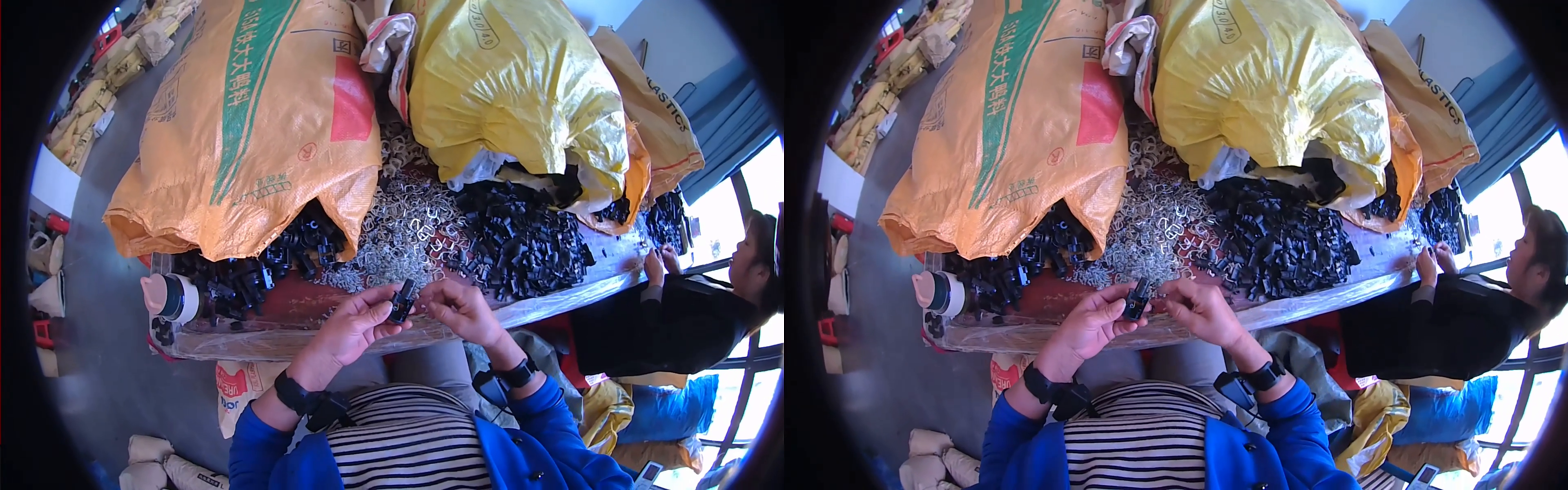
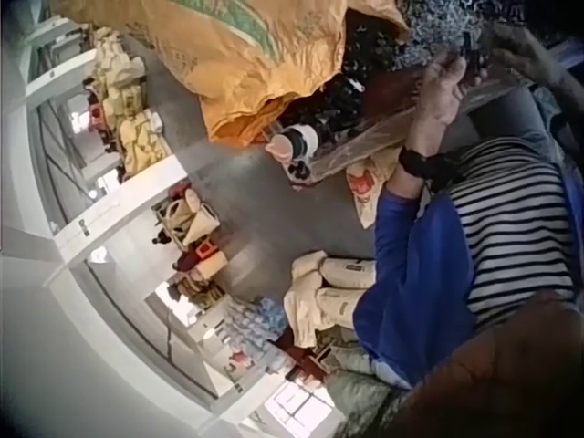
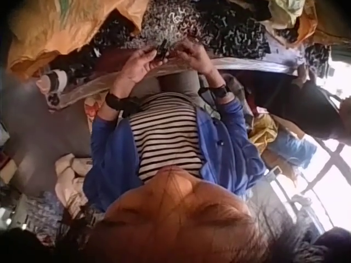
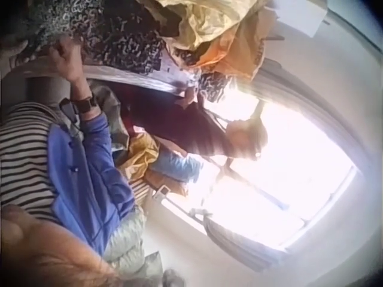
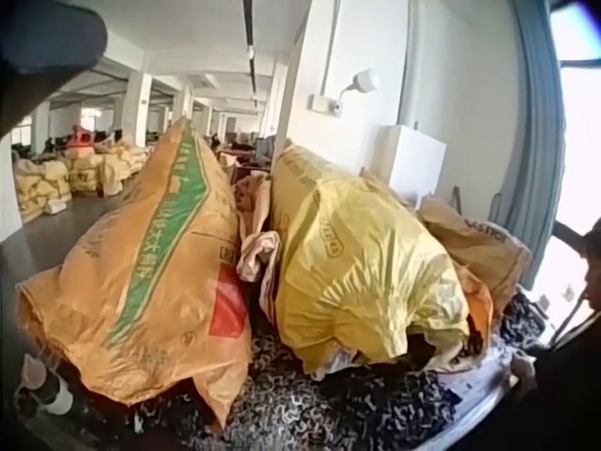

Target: Manually sort and inspect small black plastic components at a factory workbench.

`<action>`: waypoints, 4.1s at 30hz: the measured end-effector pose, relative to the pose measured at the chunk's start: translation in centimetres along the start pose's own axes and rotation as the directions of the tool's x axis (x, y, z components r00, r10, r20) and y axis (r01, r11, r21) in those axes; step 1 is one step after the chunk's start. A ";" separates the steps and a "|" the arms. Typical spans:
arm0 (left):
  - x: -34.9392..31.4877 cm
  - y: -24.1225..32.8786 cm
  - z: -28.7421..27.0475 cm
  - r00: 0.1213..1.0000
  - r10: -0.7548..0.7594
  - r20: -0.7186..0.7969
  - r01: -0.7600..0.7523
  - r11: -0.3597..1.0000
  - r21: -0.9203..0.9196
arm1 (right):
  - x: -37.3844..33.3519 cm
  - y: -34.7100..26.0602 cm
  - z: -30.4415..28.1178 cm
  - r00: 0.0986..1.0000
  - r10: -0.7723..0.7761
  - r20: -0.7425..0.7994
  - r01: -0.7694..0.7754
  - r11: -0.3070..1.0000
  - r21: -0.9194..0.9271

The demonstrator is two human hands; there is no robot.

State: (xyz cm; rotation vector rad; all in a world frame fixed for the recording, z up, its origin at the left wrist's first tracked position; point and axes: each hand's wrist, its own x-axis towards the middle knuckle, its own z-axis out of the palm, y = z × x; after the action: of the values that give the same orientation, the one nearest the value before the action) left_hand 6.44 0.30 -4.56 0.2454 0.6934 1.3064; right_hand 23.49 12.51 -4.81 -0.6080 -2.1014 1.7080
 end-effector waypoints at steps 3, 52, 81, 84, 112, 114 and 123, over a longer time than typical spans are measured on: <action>0.0 -0.1 0.4 1.000 -0.001 -0.006 0.001 1.000 -0.004 | 0.1 -0.6 -0.3 0.984 -0.137 -0.111 0.069 0.878 -0.474; 2.2 -1.4 -0.6 0.985 0.015 -0.174 -0.014 1.000 0.004 | 1.0 -1.5 1.1 0.853 -0.491 0.178 0.457 0.537 -0.709; 2.5 -2.1 0.4 0.984 -0.045 -0.174 0.038 0.998 -0.045 | -0.8 -1.2 -0.2 0.898 -0.423 0.120 0.416 0.730 -0.542; 2.4 -2.0 0.6 0.988 -0.057 -0.144 0.053 0.998 -0.029 | -0.6 -1.3 0.0 0.894 -0.413 0.175 0.427 0.666 -0.612; 1.4 0.5 -1.9 0.966 0.022 -0.257 -0.093 0.960 -0.264 | 3.4 4.4 -3.5 0.912 -0.385 -0.142 0.102 0.548 -0.830; 1.2 0.2 -1.6 0.973 0.047 -0.227 -0.099 0.970 -0.222 | 2.9 4.0 -3.1 0.960 -0.121 -0.251 0.017 0.925 -0.380; 1.7 -1.2 0.3 0.984 0.164 -0.065 -0.169 0.981 -0.096 | 1.1 -0.8 1.3 0.983 0.166 -0.083 -0.122 0.913 0.388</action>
State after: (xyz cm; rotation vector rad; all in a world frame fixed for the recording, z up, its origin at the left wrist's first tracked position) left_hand 7.78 1.63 -5.54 0.1874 0.6628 1.5092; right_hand 21.78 11.90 -4.31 -0.7324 -1.6143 2.0404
